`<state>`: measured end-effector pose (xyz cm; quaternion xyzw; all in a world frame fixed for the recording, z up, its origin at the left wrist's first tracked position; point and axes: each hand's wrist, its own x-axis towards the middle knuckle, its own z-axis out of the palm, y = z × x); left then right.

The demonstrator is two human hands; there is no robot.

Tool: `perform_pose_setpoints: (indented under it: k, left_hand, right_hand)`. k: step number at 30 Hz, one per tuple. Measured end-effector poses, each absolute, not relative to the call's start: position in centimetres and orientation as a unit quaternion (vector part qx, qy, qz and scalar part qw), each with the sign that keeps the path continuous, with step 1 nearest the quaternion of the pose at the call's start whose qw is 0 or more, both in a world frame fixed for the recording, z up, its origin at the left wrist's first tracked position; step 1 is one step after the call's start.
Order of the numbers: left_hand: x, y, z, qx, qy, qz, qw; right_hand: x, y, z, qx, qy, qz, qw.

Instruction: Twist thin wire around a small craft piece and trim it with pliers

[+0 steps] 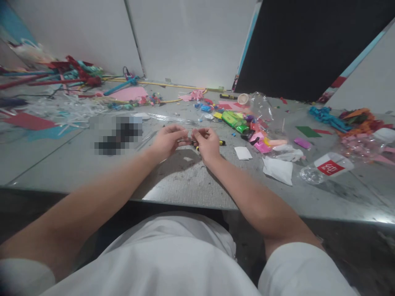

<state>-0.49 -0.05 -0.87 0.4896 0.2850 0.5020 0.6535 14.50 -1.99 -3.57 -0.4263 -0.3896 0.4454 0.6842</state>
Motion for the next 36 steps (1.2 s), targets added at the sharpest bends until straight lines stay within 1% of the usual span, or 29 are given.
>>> perform_pose_setpoints:
  k: [5, 17, 24, 30, 36]
  left_hand:
    - [-0.51, -0.44, -0.51, 0.495, 0.28, 0.502, 0.652]
    - [-0.45, -0.42, -0.57, 0.482, 0.282, 0.508, 0.656]
    - [-0.41, -0.51, -0.52, 0.476, 0.272, 0.504, 0.668]
    - [-0.37, -0.17, -0.81, 0.475, 0.266, 0.506, 0.669]
    - [-0.48, 0.06, -0.98, 0.476, 0.27, 0.503, 0.669]
  right_hand:
    - [14.43, -2.66, -3.46, -0.441, -0.435, 0.376, 0.689]
    - [14.65, -2.9, -3.21, -0.459, -0.496, 0.279, 0.682]
    - [14.67, -2.75, -3.2, -0.464, -0.481, 0.271, 0.692]
    - [14.97, -2.71, -3.15, -0.491, -0.506, 0.247, 0.665]
    - [15.37, -2.29, -3.48, -0.484, -0.53, 0.255, 0.648]
